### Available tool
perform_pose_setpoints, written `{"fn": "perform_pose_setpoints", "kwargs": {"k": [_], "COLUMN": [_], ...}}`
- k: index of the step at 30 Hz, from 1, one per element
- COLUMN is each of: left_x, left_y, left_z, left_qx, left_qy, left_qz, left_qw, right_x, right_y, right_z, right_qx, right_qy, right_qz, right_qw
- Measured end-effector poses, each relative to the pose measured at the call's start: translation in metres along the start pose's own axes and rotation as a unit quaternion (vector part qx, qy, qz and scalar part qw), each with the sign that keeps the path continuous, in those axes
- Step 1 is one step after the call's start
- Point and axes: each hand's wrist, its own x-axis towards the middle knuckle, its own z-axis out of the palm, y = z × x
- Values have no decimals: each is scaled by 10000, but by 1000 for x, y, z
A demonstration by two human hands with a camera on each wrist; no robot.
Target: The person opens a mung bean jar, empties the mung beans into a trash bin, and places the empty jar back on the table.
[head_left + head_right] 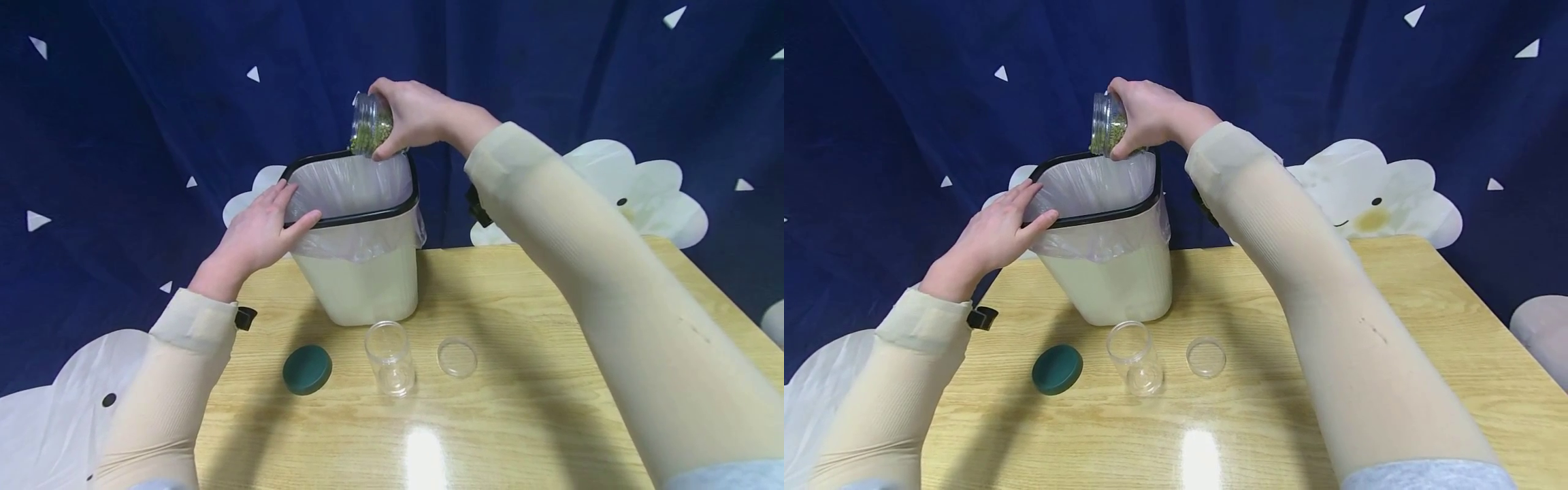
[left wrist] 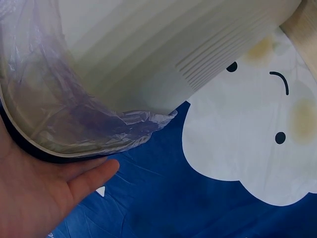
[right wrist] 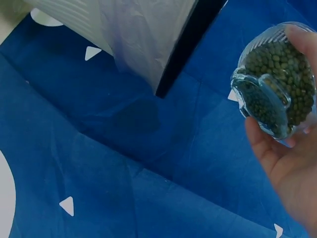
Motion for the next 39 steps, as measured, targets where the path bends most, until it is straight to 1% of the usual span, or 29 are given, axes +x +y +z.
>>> {"fn": "perform_pose_setpoints", "kwargs": {"k": [3,13,16,20,23,27,31,35,39], "left_x": [1,2,1,-1,-2,-2,-3,-4,-4], "left_y": [0,-3,-3,-3,-3,-4,-5,-6,-6], "left_z": [0,4,3,3,2,2,1,0,0], "left_qx": [7,19,19,18,8,8,-3,-28,-33], "left_qy": [2,43,16,-1,4,3,-21,-52,-43], "left_qz": [11,32,7,-29,-37,-58,-93,-112,-90], "left_qw": [10000,10000,10000,10000,10000,10000,10000,9999,9999], "right_x": [-1,-2,-2,-1,-1,0,-1,-1,-1], "right_y": [-1,-2,-4,-7,-9,-9,-9,-10,-12], "right_z": [-1,1,2,2,2,3,2,0,-3], "right_qx": [-2,-97,-129,-211,-307,-392,-387,-334,-242], "right_qy": [55,-72,18,170,130,29,24,198,368], "right_qz": [-10,-21,-80,-27,37,33,-15,-45,16], "right_qw": [10000,9999,9999,9996,9994,9992,9992,9992,9990]}}
